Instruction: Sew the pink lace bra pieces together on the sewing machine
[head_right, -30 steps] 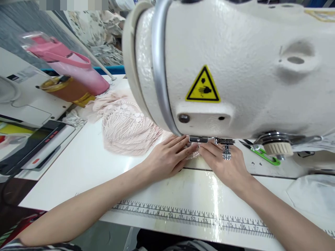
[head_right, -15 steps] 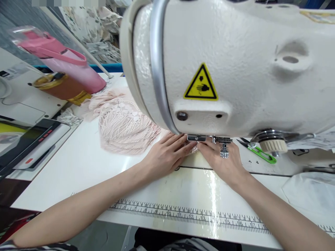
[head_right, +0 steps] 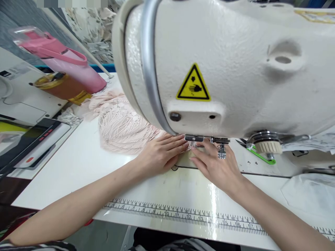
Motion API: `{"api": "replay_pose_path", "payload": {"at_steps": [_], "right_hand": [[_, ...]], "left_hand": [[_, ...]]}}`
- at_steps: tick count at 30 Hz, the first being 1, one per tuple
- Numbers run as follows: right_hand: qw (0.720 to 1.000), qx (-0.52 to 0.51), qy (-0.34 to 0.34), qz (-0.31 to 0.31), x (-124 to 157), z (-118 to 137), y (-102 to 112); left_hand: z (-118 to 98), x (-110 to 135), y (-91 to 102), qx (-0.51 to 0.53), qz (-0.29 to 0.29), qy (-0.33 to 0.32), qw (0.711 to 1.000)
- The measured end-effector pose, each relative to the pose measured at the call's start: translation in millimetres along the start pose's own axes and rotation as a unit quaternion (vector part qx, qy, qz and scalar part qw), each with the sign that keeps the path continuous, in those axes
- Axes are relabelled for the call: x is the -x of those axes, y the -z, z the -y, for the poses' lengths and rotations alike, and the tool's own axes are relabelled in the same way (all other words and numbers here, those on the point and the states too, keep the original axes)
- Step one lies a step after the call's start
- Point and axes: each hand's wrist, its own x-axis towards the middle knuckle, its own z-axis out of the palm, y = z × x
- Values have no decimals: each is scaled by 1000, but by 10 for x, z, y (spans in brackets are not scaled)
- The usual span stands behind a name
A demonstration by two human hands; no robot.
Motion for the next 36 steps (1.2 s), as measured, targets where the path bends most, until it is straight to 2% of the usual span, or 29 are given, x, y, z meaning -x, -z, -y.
{"api": "replay_pose_path", "payload": {"at_steps": [15, 25, 31, 36], "right_hand": [[996, 87, 15, 9, -14, 8, -10], [993, 119, 23, 2, -10, -7, -27], [995, 92, 39, -5, -25, 18, -12], [994, 101, 27, 8, -18, 27, -5]], "left_hand": [[-50, -31, 12, -49, 17, 16, 999], [-121, -18, -31, -77, 6, 23, 997], [-147, -23, -24, -73, 1, 26, 997], [-174, -28, -44, -78, 4, 34, 996]]}}
